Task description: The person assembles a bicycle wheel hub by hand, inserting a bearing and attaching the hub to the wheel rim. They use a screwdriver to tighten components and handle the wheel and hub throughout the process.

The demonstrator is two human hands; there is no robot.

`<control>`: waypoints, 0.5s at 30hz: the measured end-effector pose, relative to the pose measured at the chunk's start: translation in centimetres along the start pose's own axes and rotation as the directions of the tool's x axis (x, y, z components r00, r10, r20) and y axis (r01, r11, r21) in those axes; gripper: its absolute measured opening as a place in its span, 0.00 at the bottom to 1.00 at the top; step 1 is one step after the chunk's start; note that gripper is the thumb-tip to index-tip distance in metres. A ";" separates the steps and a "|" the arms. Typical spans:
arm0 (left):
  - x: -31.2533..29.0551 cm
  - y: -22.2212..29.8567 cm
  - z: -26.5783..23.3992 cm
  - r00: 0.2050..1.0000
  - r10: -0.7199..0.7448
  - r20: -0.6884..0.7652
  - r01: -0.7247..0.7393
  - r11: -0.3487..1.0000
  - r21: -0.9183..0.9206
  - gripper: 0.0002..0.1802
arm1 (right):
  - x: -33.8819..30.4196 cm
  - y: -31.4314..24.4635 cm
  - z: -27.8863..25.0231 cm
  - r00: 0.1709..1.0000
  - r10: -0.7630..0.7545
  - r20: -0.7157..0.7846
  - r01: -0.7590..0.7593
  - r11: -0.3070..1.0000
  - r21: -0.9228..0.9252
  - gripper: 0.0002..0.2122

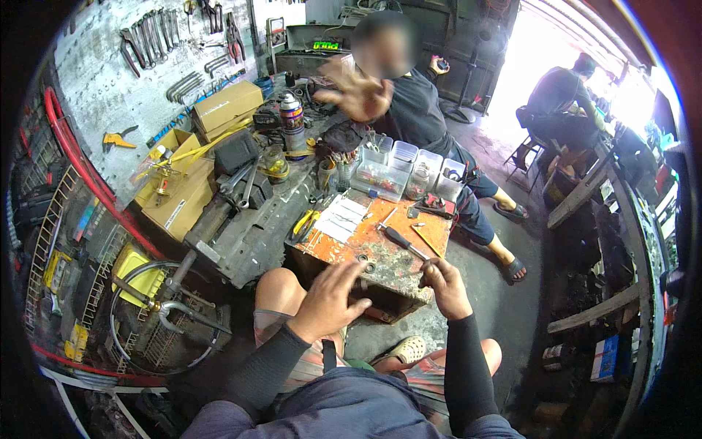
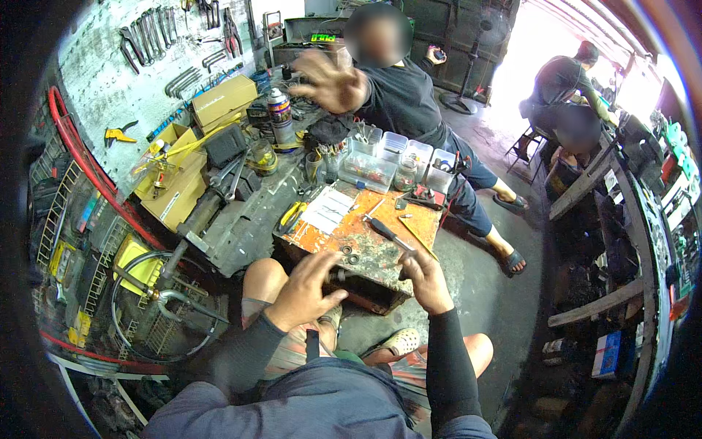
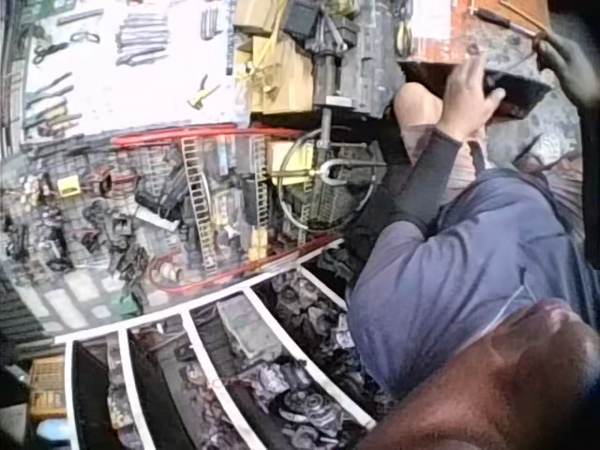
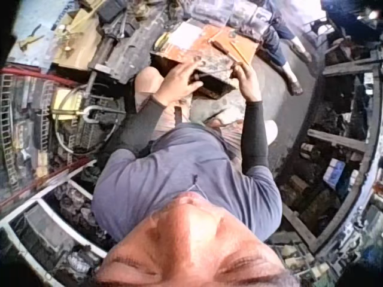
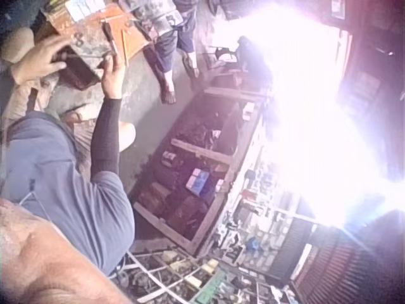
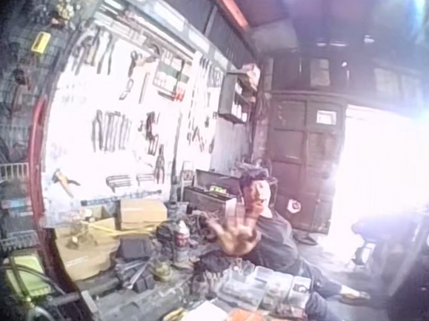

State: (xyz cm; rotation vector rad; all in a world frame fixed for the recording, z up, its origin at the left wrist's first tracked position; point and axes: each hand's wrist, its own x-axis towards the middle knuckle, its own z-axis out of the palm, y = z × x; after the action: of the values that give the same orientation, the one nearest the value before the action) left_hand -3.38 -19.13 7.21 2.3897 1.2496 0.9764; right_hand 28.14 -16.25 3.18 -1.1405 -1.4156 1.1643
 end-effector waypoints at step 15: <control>-1.9 1.7 7.2 0.940 -0.341 -0.002 0.337 0.930 -0.146 0.25 | -2.3 2.3 3.6 0.991 0.134 0.004 -0.103 0.745 0.659 0.11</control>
State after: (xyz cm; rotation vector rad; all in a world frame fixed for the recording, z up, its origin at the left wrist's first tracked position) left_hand 1.83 -21.17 1.98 1.9697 1.4844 0.9556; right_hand 25.02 -18.69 0.33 -0.7374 -0.7756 1.5548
